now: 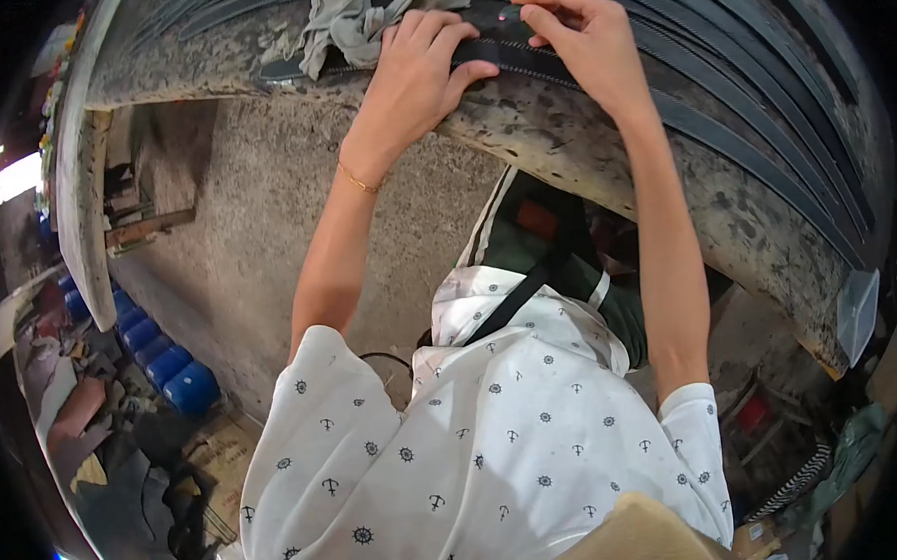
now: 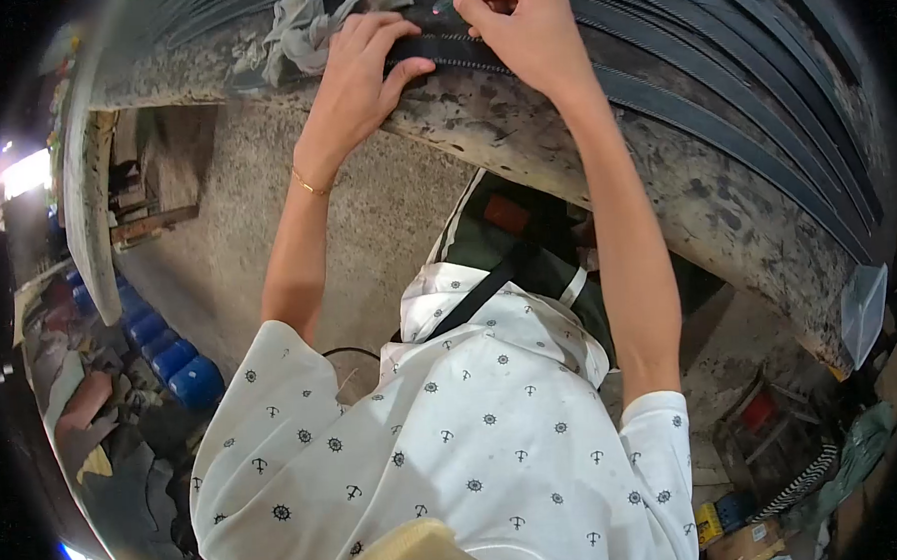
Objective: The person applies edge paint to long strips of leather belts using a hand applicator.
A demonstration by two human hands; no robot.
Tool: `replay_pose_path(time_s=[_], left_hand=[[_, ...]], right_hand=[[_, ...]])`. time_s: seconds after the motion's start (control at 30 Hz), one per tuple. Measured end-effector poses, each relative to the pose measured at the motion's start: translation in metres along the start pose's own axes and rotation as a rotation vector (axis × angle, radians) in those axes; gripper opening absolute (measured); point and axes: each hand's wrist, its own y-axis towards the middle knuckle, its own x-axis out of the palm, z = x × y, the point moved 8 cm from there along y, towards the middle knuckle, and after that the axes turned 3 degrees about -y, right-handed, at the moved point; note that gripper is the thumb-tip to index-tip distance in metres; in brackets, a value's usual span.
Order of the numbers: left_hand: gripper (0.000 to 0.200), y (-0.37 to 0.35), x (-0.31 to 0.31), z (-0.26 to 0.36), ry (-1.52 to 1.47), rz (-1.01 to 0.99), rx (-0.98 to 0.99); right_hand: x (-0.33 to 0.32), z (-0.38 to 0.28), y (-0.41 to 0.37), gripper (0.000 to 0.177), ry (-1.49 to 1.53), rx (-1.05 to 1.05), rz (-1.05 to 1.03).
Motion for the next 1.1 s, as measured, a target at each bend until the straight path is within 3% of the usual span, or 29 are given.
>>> replay_pose_path(time_s=[0.17, 0.23, 0.33, 0.6, 0.67, 0.77, 1.1], left_hand=[[0.037, 0.004, -0.001, 0.002, 0.028, 0.042, -0.009], [0.031, 0.009, -0.001, 0.005, -0.048, -0.057, -0.135], [0.036, 0.006, 0.003, 0.002, -0.032, 0.011, -0.043], [0.036, 0.006, 0.002, 0.002, -0.045, -0.029, -0.093], [0.036, 0.006, 0.002, 0.001, -0.050, -0.032, -0.102], [0.036, 0.006, 0.002, 0.002, -0.057, -0.027, -0.097], [0.037, 0.006, 0.000, 0.004, -0.057, -0.026, -0.102]], right_hand=[[0.003, -0.016, -0.005, 0.013, -0.091, 0.148, 0.017], [0.002, -0.025, -0.006, 0.012, -0.121, 0.043, 0.014], [0.003, -0.030, -0.007, 0.011, -0.153, 0.069, 0.029], [0.007, -0.032, -0.008, 0.010, -0.081, 0.089, 0.040], [0.009, -0.030, -0.006, 0.010, -0.086, 0.198, -0.004], [0.005, -0.012, -0.009, 0.018, -0.282, 0.036, -0.052], [0.008, -0.015, -0.009, 0.017, -0.253, 0.021, -0.045]])
